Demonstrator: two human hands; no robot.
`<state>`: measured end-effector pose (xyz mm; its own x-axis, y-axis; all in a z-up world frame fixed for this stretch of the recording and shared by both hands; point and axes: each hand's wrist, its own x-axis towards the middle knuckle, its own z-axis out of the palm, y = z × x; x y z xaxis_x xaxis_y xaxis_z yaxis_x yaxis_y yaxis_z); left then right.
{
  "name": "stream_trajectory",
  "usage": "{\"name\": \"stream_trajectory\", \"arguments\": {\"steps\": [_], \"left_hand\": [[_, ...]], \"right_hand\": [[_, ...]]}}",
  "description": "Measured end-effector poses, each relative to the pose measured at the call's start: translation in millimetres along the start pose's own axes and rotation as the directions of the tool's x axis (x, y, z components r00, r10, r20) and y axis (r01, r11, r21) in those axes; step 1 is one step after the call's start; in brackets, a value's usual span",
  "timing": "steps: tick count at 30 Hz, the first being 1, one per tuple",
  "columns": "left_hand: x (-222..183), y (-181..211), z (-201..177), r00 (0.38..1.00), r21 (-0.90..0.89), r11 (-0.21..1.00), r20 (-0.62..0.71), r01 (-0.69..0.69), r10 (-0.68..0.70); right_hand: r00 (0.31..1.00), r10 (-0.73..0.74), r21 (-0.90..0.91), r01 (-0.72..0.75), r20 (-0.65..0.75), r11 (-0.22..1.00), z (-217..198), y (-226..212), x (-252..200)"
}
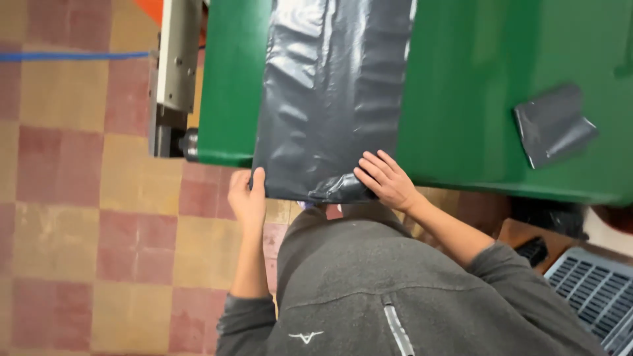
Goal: Folding large black plastic bags and placing them into a crate.
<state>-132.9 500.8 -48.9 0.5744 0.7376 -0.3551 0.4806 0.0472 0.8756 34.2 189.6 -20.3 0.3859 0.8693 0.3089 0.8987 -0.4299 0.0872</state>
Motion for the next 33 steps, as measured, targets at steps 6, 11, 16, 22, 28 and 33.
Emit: {"name": "stream_trajectory", "arguments": {"steps": [6,11,16,22,28,33], "left_hand": [[-6,76,-28,0.780,-0.107,0.776,0.008,-0.621,0.626],[37,101,-9,0.715,-0.524,0.759,0.350,-0.387,0.606],[133,186,74,0.730,-0.381,0.757,0.247,-0.532,0.637],[231,201,164,0.611,0.099,0.604,0.175,-0.791,0.772],[257,180,186,0.651,0.317,0.582,0.189,-0.749,0.735],[253,179,189,0.636,0.356,0.551,0.193,-0.755,0.747]], "right_hand": [[0.993,0.103,0.591,-0.115,0.054,0.799,-53,23,5],[0.771,0.349,0.740,-0.624,0.532,0.252,-82,78,26],[0.716,0.645,0.753,-0.572,0.267,0.323,-29,167,86],[0.677,0.735,0.634,-0.554,-0.035,0.540,57,242,159],[0.813,0.580,0.384,-0.522,-0.044,0.762,79,267,185],[0.858,0.498,0.340,-0.508,0.125,0.791,74,287,213]]}}
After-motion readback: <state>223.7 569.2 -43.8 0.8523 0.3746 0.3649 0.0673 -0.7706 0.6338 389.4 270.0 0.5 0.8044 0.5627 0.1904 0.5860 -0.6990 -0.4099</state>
